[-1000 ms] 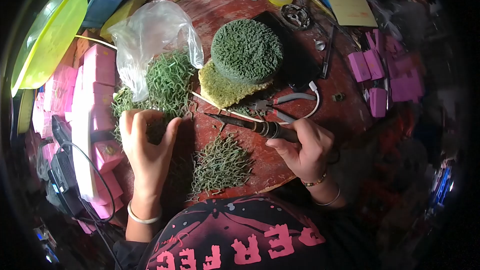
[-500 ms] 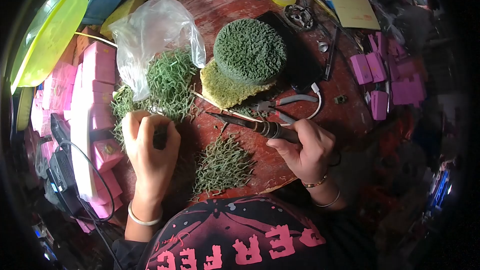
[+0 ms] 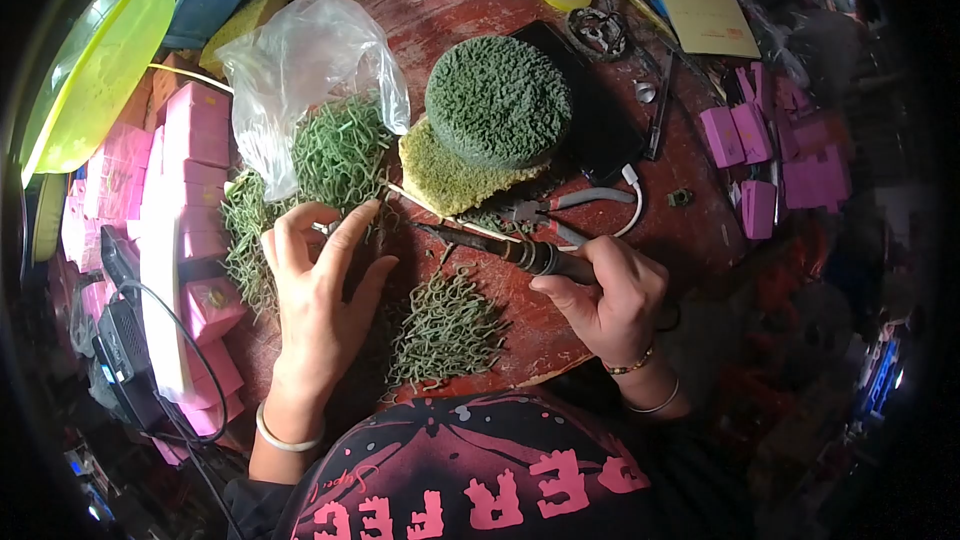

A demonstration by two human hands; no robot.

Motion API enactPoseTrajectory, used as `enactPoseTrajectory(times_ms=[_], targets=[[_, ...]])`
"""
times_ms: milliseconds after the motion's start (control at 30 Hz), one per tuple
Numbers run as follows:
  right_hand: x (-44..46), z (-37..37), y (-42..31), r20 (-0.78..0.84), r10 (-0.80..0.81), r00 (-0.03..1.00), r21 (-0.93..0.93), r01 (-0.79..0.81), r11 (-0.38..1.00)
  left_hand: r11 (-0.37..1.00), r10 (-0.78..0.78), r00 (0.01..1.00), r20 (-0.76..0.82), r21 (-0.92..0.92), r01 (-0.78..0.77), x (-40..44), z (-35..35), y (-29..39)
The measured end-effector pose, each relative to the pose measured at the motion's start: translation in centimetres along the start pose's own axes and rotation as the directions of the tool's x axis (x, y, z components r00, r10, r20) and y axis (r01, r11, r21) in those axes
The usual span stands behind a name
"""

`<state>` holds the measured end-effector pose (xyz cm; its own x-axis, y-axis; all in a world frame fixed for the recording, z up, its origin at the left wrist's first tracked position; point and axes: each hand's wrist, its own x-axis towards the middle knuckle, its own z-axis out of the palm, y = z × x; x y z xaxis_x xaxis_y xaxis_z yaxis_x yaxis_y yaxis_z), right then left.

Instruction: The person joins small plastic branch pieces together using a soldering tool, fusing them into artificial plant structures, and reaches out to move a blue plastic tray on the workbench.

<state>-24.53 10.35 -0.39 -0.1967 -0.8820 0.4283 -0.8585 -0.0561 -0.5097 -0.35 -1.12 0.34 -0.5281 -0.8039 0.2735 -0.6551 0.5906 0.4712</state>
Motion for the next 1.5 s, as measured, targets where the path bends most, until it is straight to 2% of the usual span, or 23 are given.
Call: enactPoseTrajectory(times_ms=[100, 233, 367, 467, 533, 733, 833, 1067, 1167, 1233, 1300, 1400, 1433, 1500], targets=[[0.0, 0.0, -0.1, 0.007, 0.005, 1.000, 0.002, -0.005, 1.000, 0.999, 0.041, 0.999, -0.004, 0.016, -0.041, -0.1, 0.1, -0.2], [0.1, 0.0, 0.0, -0.003, -0.001, 1.000, -0.003, 0.001, 1.000, 0.992, 0.103, 0.995, 0.005, -0.077, -0.102, -0.3, 0.1, -0.4], [0.1, 0.0, 0.0, 0.010, 0.012, 1.000, -0.004, -0.012, 1.000, 0.994, 0.090, 0.996, -0.005, -0.056, -0.090, 0.0, 0.2, -0.1], [0.1, -0.1, 0.0, 0.014, 0.021, 1.000, 0.006, -0.022, 1.000, 0.988, 0.135, 0.991, 0.002, -0.079, -0.135, -0.3, 0.5, -0.5], [0.0, -0.1, 0.0, 0.013, 0.016, 1.000, 0.003, -0.016, 1.000, 0.974, 0.226, 0.972, 0.064, -0.028, -0.224, -0.5, 0.6, -0.6], [0.0, 0.1, 0.1, 0.012, 0.017, 1.000, 0.001, -0.017, 1.000, 0.977, 0.198, 0.974, 0.112, 0.050, -0.205, -0.6, 0.6, -0.4], [-0.1, 0.0, 0.2, 0.010, 0.036, 0.999, -0.014, -0.036, 0.999, 0.978, 0.208, 0.975, 0.075, -0.023, -0.207, -0.5, 0.6, -0.5], [0.1, 0.3, 0.0, -0.030, 0.026, 0.999, 0.002, -0.026, 1.000, 0.971, 0.228, 0.963, 0.146, 0.039, -0.236, -0.4, 0.2, -0.7], [0.1, 0.3, 0.2, -0.032, 0.024, 0.999, 0.003, -0.024, 1.000, 0.969, 0.244, 0.964, 0.104, 0.010, -0.246, -0.2, 0.1, -0.6], [0.1, 0.3, 0.1, -0.041, 0.032, 0.999, 0.010, -0.032, 0.999, 0.954, 0.274, 0.950, -0.150, -0.085, -0.289, 0.0, 0.2, -0.6], [0.0, 0.1, 0.2, -0.049, 0.041, 0.998, -0.002, -0.041, 0.999, 0.954, 0.216, 0.937, -0.274, -0.144, -0.262, -0.1, -0.1, -0.7], [0.1, -0.3, 0.1, -0.063, 0.057, 0.996, -0.050, -0.060, 0.997, 0.954, 0.042, 0.940, -0.338, -0.265, -0.139, -0.5, -0.3, -0.8], [0.1, -0.4, 0.2, -0.072, 0.068, 0.995, -0.092, -0.074, 0.993, 0.855, -0.141, 0.942, -0.305, -0.518, -0.039, -0.7, -0.2, -0.4], [-0.1, -0.7, 0.3, -0.061, 0.054, 0.997, -0.136, -0.061, 0.989, 0.659, -0.325, 0.937, -0.128, -0.741, 0.127, -1.1, -0.3, -0.4]])
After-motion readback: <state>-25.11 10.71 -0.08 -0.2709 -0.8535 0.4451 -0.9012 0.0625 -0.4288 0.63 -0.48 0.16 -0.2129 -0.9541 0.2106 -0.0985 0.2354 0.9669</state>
